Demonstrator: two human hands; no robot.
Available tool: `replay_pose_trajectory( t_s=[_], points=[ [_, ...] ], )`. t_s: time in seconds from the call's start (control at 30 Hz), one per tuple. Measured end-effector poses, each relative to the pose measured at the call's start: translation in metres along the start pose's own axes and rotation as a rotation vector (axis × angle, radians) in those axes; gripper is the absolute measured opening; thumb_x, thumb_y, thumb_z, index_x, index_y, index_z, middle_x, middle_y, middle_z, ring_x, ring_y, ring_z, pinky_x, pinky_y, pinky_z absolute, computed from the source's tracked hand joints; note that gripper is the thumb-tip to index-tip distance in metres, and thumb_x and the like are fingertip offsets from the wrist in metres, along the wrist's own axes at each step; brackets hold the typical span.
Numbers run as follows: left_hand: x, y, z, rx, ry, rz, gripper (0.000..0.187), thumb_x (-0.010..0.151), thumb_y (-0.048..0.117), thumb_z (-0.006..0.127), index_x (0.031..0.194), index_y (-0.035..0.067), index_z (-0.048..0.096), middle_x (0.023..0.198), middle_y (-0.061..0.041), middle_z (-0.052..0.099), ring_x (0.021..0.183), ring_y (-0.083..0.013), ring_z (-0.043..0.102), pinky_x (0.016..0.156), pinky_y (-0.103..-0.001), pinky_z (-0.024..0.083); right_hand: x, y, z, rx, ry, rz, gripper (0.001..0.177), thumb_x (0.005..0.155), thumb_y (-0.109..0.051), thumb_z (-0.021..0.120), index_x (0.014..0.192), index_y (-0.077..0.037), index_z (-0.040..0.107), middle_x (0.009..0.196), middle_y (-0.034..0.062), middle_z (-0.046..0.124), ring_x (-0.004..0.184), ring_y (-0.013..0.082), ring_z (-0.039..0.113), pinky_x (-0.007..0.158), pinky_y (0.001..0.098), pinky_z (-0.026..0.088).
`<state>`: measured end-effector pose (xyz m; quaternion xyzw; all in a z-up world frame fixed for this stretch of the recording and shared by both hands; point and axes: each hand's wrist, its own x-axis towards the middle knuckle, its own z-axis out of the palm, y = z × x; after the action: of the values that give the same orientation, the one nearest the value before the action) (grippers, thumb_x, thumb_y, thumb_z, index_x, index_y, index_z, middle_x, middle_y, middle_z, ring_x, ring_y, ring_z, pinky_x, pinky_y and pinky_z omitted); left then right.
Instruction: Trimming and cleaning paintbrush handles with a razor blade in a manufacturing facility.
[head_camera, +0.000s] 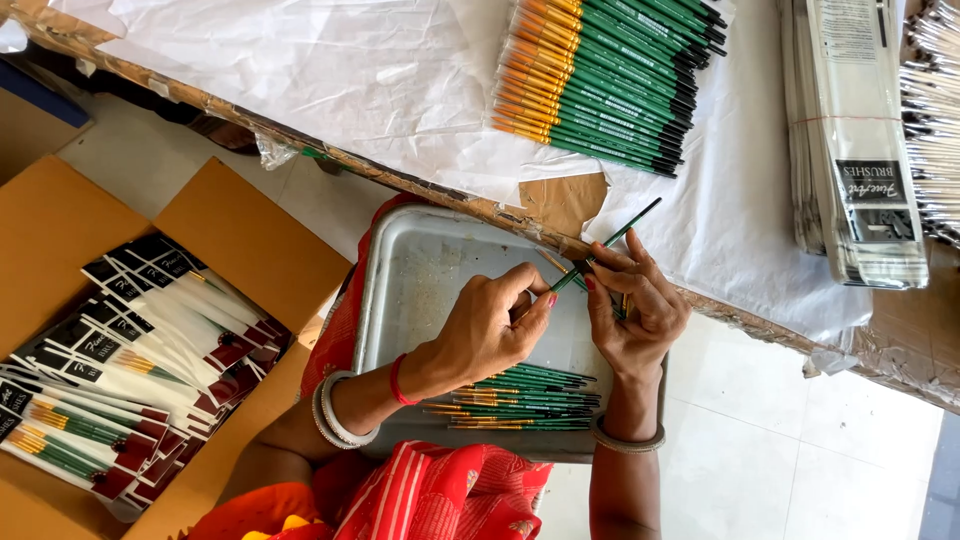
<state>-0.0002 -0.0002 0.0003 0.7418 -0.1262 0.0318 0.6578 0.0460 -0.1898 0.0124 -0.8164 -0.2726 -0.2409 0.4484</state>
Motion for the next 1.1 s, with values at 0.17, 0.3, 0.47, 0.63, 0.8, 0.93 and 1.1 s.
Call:
replay_pose_trajectory(
  t_s=[0.17,0.3,0.47,0.63,0.8,0.93,1.1],
  points=[
    [-0.001,-0.001,0.0,0.008,0.01,0.023,0.013,0.099,0.011,0.063,0.092,0.001,0.058,0.048,-0.005,0.055,0.039,-0.0127,0.053,0.041,-0.031,0.035,-0.002,0.003,-0.001,0.024,-0.004,0.013,0.008,0.087,0.007,0.077,0.089,0.002,0.071,0.1,0.0161,0.076,0.111,0.0265,0.076,0.124,0.0518,0.047],
    [-0.001,0.001,0.001,0.046,0.038,0.034,0.012,0.097,0.01,0.065,0.092,0.001,0.059,0.049,-0.007,0.055,0.04,-0.0152,0.057,0.04,-0.032,0.036,0.0,-0.001,0.0,-0.001,-0.008,0.013,0.009,0.087,0.007,0.078,0.091,0.002,0.072,0.098,0.0147,0.076,0.11,0.0264,0.076,0.124,0.0515,0.047],
    [0.0,-0.001,0.0,0.051,0.03,0.044,0.011,0.097,0.009,0.065,0.092,0.002,0.058,0.048,-0.006,0.056,0.039,-0.0166,0.057,0.04,-0.033,0.037,0.003,-0.002,-0.001,-0.025,-0.015,0.012,0.009,0.087,0.007,0.078,0.09,0.001,0.072,0.099,0.0154,0.076,0.108,0.0259,0.076,0.122,0.0502,0.049],
    [-0.002,-0.001,-0.001,0.041,0.045,0.097,0.012,0.097,0.01,0.066,0.091,0.002,0.058,0.054,-0.006,0.06,0.045,-0.0157,0.064,0.04,-0.031,0.041,0.001,-0.001,-0.003,0.048,0.023,0.045,0.008,0.091,0.007,0.075,0.093,0.002,0.07,0.097,0.0145,0.075,0.11,0.0259,0.077,0.122,0.0496,0.05],
    [-0.011,0.007,-0.001,0.094,0.037,0.158,0.012,0.097,0.009,0.066,0.092,0.002,0.058,0.054,-0.006,0.06,0.043,-0.018,0.062,0.04,-0.032,0.04,-0.004,-0.016,-0.002,0.29,0.361,0.154,0.006,0.098,0.005,0.073,0.104,0.002,0.072,0.097,0.0105,0.071,0.106,0.0213,0.076,0.124,0.0528,0.051],
    [-0.029,0.013,0.016,0.163,-0.021,0.334,0.009,0.098,0.008,0.067,0.096,0.003,0.06,0.056,-0.01,0.058,0.048,-0.0223,0.06,0.045,-0.032,0.04,0.018,-0.053,0.002,-0.08,0.242,-0.153,0.008,0.092,0.007,0.073,0.096,0.001,0.071,0.097,0.015,0.075,0.104,0.0256,0.076,0.124,0.0549,0.046],
    [-0.046,0.016,-0.015,0.035,-0.237,0.205,0.012,0.101,0.012,0.065,0.098,0.001,0.061,0.057,-0.002,0.061,0.045,-0.0083,0.054,0.042,-0.028,0.039,0.047,0.048,-0.057,-0.189,0.389,-0.104,0.007,0.1,0.006,0.073,0.102,0.0,0.073,0.099,0.0123,0.075,0.089,0.0201,0.072,0.124,0.0516,0.045]
  ],
)
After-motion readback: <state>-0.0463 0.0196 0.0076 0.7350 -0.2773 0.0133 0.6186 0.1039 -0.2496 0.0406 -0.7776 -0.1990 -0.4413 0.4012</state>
